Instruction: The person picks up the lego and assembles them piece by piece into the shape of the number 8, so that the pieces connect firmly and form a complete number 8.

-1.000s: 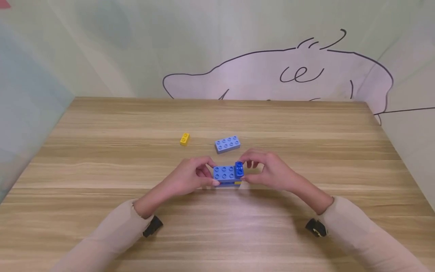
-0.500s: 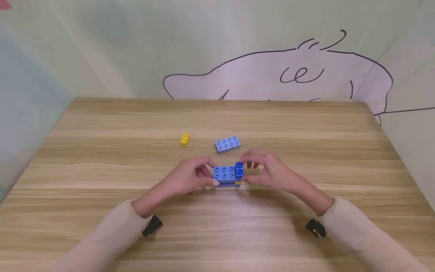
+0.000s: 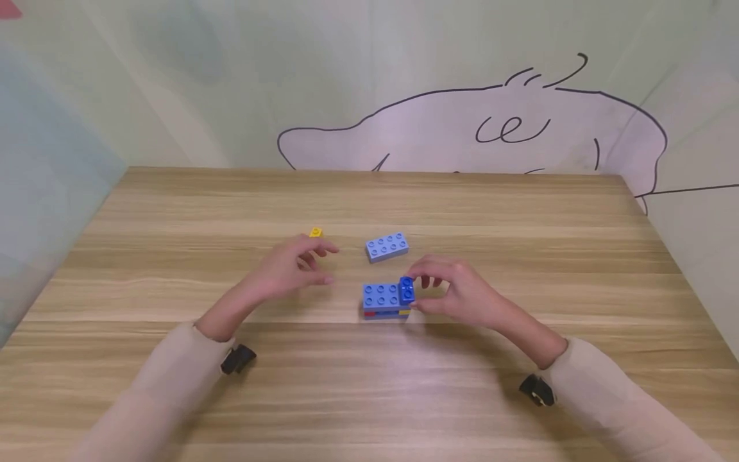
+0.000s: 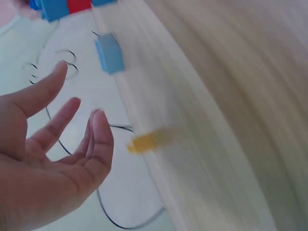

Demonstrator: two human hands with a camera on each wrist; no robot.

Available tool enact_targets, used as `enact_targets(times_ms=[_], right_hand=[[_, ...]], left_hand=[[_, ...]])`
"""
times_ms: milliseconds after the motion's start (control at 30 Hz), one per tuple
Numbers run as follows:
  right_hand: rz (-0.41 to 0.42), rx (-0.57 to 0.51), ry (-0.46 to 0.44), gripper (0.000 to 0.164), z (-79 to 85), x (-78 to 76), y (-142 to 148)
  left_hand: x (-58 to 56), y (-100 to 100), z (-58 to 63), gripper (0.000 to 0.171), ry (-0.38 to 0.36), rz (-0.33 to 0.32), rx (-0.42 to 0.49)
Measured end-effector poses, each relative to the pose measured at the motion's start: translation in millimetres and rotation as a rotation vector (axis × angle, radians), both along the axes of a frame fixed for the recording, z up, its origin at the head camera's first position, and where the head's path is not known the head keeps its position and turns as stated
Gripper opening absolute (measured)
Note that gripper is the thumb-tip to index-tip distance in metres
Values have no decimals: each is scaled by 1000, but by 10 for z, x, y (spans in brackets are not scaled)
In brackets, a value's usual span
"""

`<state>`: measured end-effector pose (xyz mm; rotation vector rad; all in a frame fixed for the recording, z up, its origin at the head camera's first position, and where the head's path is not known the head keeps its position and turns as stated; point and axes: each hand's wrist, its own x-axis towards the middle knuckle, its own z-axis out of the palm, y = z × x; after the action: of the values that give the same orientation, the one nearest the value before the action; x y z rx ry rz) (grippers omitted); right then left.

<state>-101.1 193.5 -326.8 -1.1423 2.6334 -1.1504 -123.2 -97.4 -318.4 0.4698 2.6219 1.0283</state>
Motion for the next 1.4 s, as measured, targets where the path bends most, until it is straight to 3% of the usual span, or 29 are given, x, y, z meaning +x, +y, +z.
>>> enact_targets(times_ms=[133,300,633,1033,1267,1400], right_hand=[[4,-12,7,38,-13,1,4],[3,-11,12,38,-15,2,4],[-5,6,-11,38,9,14,-11],[-8,8,-31,38,-1,18,7],[-11,12,-25,39,6,21,14],[-9,4,-22,40,0,21,11]], left_hand=[[-103,-130,-62,45,39,63,-1],[-245,-218,-128,51,26,133,-23],[-478,-268,-162,50,-27,150,-95],[-510,-256,-179,37,-27,117,-86],[-418,-187,-130,36,-48,123,-32],[-318,-94,-85,37,-46,96,7]])
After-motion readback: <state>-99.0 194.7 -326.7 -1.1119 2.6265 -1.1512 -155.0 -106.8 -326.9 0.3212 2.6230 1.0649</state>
